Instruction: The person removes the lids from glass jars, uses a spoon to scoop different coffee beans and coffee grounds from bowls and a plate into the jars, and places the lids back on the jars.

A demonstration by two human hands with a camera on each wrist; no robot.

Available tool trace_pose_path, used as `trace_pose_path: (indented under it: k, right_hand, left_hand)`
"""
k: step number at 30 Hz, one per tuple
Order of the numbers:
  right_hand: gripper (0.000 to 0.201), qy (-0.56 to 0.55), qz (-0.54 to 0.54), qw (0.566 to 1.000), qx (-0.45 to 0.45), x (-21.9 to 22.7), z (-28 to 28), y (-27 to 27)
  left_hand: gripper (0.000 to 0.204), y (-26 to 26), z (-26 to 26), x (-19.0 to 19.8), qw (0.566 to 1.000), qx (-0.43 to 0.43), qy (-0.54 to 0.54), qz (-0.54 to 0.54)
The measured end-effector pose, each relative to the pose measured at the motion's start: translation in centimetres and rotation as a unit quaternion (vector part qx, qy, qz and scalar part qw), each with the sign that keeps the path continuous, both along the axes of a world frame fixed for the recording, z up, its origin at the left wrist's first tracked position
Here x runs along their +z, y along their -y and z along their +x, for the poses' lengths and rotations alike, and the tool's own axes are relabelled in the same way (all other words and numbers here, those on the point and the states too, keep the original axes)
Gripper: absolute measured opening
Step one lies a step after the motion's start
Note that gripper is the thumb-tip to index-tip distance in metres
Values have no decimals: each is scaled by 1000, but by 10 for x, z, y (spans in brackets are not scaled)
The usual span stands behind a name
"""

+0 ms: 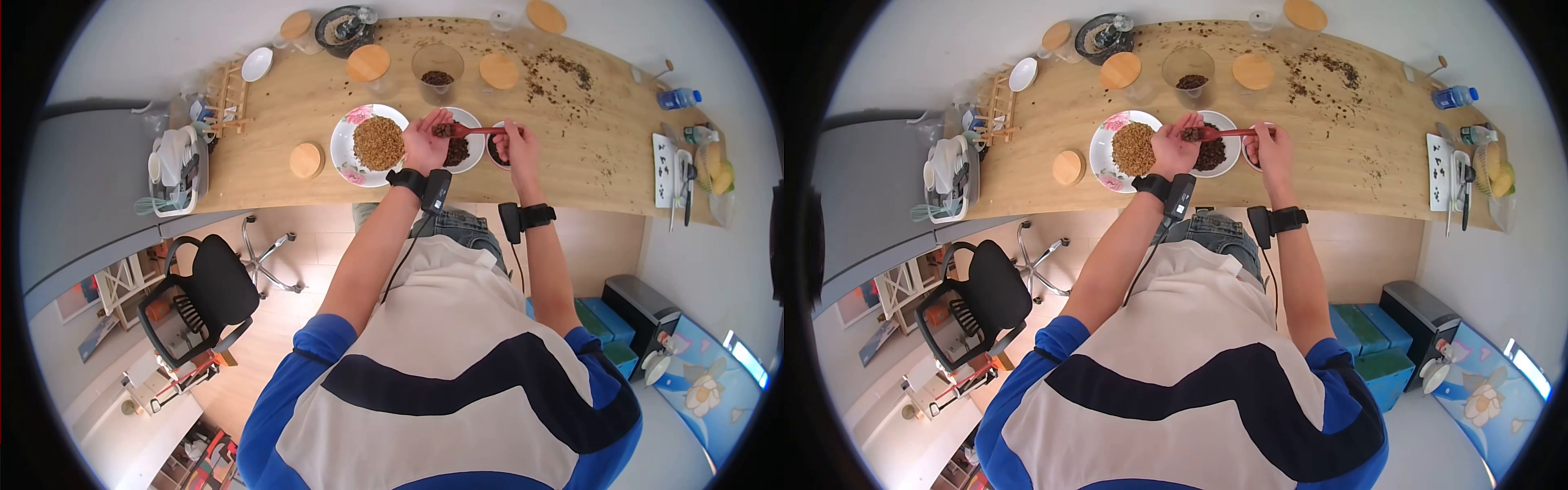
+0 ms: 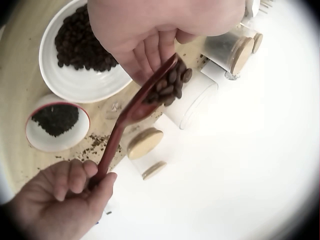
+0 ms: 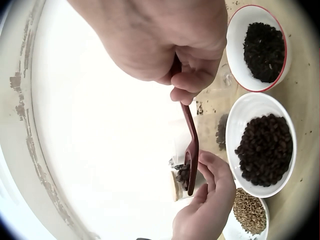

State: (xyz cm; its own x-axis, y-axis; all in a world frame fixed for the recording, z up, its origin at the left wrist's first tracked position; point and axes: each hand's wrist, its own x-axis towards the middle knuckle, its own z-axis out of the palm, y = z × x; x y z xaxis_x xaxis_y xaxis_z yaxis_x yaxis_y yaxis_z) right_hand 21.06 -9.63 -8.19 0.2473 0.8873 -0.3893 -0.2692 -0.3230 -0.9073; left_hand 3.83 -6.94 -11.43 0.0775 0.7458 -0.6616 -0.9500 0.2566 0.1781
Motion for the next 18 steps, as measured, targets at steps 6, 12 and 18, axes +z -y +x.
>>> trace_pose_path:
  k: [6, 12, 18]
  right_hand:
    - [22, 16, 15, 1000, -13, 21, -6, -14]
    - [22, -4, 39, 998, -45, 40, -12, -38]
    - [21, 29, 94, 992, -78, 47, -20, -71]
  left_hand:
    - [43, -17, 5, 34, 997, 11, 45, 55]
    - [44, -43, -7, 46, 992, 20, -51, 118]
    - [44, -53, -27, 42, 984, 63, -112, 120]
